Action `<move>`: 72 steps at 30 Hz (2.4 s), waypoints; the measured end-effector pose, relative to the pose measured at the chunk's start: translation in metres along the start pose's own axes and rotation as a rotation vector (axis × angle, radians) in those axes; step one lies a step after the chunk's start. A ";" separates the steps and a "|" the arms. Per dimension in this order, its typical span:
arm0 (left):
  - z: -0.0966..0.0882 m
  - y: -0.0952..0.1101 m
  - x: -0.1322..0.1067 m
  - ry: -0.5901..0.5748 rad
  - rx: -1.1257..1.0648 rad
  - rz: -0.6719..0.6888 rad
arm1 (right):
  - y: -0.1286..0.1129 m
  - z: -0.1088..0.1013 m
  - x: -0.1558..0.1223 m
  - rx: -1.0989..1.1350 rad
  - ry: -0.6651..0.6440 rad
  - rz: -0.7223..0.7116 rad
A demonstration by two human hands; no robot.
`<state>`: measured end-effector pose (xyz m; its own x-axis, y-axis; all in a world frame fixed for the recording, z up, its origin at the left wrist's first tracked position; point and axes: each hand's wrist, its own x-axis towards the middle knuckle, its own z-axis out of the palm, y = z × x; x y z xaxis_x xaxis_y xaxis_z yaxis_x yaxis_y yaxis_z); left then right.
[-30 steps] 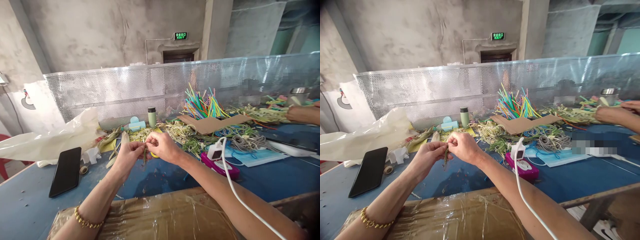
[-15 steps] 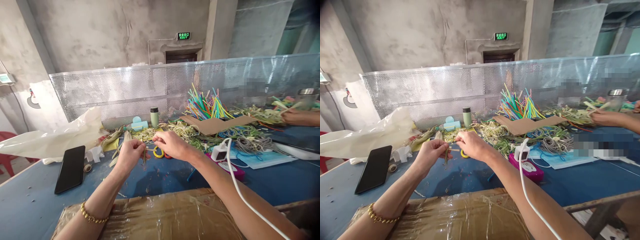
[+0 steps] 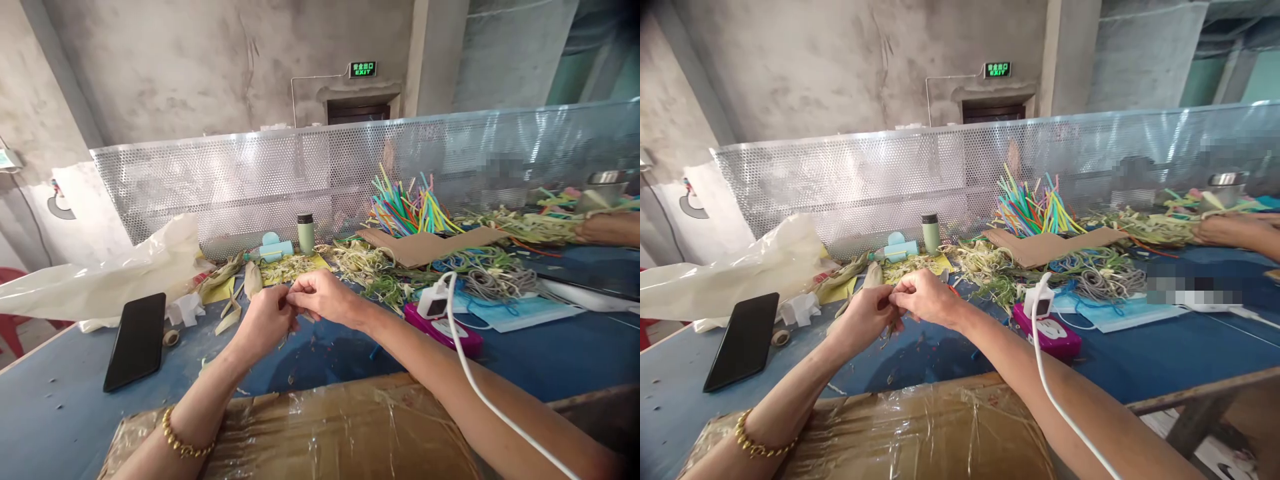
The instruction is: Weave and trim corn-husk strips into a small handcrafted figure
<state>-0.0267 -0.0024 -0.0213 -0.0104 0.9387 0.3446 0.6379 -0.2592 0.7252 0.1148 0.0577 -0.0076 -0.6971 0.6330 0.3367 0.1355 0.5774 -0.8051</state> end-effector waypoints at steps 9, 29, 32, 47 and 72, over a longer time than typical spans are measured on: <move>0.000 -0.009 0.005 0.058 -0.051 0.052 | -0.002 0.002 -0.003 -0.224 0.059 -0.216; -0.003 -0.012 0.009 0.102 -0.139 0.056 | 0.011 -0.012 0.002 -0.529 0.256 -0.288; -0.003 -0.013 0.009 0.103 -0.140 0.051 | 0.009 -0.011 0.001 -0.550 0.267 -0.271; -0.004 -0.017 0.012 0.116 -0.259 0.039 | -0.001 -0.010 -0.002 -0.596 0.260 -0.336; -0.003 -0.008 0.006 0.119 -0.172 0.074 | 0.012 -0.004 0.003 -0.450 0.283 -0.194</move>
<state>-0.0340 0.0045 -0.0233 -0.0660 0.8849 0.4610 0.4992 -0.3707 0.7831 0.1174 0.0685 -0.0146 -0.5312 0.5711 0.6258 0.3534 0.8207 -0.4490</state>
